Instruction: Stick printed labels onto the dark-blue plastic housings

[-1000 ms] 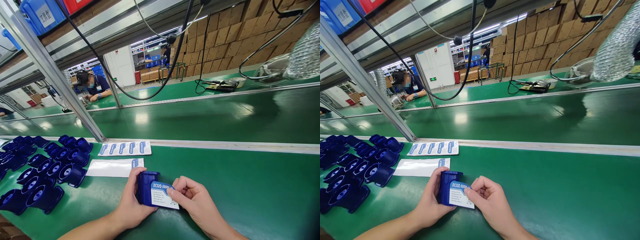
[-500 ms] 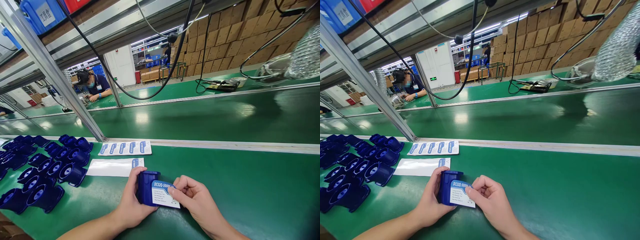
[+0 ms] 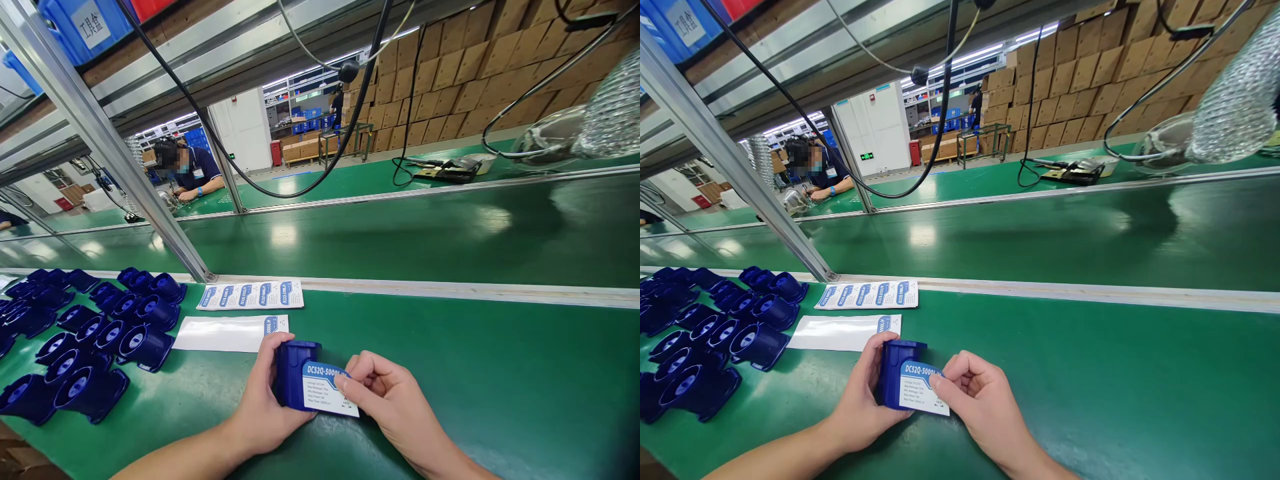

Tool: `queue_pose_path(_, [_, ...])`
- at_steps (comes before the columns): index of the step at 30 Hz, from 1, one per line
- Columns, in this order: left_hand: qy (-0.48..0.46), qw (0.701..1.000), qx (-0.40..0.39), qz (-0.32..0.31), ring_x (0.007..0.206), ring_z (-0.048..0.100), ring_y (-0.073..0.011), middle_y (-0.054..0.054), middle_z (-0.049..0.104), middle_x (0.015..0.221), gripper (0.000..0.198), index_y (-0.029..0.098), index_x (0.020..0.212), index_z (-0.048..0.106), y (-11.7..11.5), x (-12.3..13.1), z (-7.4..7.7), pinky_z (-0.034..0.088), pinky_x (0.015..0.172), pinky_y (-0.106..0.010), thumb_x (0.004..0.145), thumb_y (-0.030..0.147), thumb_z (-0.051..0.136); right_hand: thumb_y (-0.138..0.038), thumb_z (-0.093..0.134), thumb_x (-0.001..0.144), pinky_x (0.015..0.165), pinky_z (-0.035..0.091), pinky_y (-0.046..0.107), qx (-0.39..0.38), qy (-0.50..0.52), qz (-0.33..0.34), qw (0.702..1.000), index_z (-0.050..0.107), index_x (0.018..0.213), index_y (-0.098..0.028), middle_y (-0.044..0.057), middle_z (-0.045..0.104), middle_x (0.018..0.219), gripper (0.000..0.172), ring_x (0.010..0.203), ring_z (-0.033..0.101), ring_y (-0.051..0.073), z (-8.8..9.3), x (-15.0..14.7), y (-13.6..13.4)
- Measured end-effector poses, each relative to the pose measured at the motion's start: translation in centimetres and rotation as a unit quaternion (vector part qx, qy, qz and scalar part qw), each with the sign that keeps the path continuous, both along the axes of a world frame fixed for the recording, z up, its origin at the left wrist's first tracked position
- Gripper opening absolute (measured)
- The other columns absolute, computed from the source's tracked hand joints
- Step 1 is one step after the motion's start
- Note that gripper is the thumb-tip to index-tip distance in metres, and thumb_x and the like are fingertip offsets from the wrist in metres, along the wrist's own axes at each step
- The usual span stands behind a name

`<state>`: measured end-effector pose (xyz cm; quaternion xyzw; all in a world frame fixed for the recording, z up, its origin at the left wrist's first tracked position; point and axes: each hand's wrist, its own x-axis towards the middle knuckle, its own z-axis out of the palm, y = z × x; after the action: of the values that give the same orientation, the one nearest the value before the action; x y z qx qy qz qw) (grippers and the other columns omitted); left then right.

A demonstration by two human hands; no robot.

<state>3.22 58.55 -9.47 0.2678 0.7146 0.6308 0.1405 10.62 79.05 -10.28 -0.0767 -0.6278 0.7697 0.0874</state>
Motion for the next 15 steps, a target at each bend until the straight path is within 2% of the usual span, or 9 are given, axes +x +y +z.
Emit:
queue_pose_path(5, [0.0, 1.0, 0.0, 0.003, 0.12, 0.058, -0.0295, -0.01, 0.054, 0.134, 0.084, 0.028, 0.139, 0.044, 0.02, 0.03, 0.06, 0.051, 0.104, -0.042, 0.068, 0.018, 0.087, -0.053, 0.089, 0.081, 0.061, 0.044, 0.03, 0.0, -0.001, 0.008, 1.0, 0.058, 0.066, -0.021, -0.001, 0.059, 0.07, 0.047, 0.066, 0.052, 0.017, -0.11, 0.03, 0.14])
queue_pose_path(15, [0.008, 1.0, -0.002, -0.001, 0.124, 0.057, -0.0296, -0.008, 0.053, 0.136, 0.085, 0.029, 0.14, 0.043, -0.08, -0.22, -0.33, 0.049, 0.107, -0.042, 0.068, 0.019, 0.088, -0.059, 0.089, 0.075, 0.058, 0.044, 0.03, 0.019, -0.01, -0.007, 1.0, 0.056, 0.062, -0.021, 0.0, 0.057, 0.066, 0.053, 0.062, 0.051, 0.018, 0.32, -0.11, -0.21])
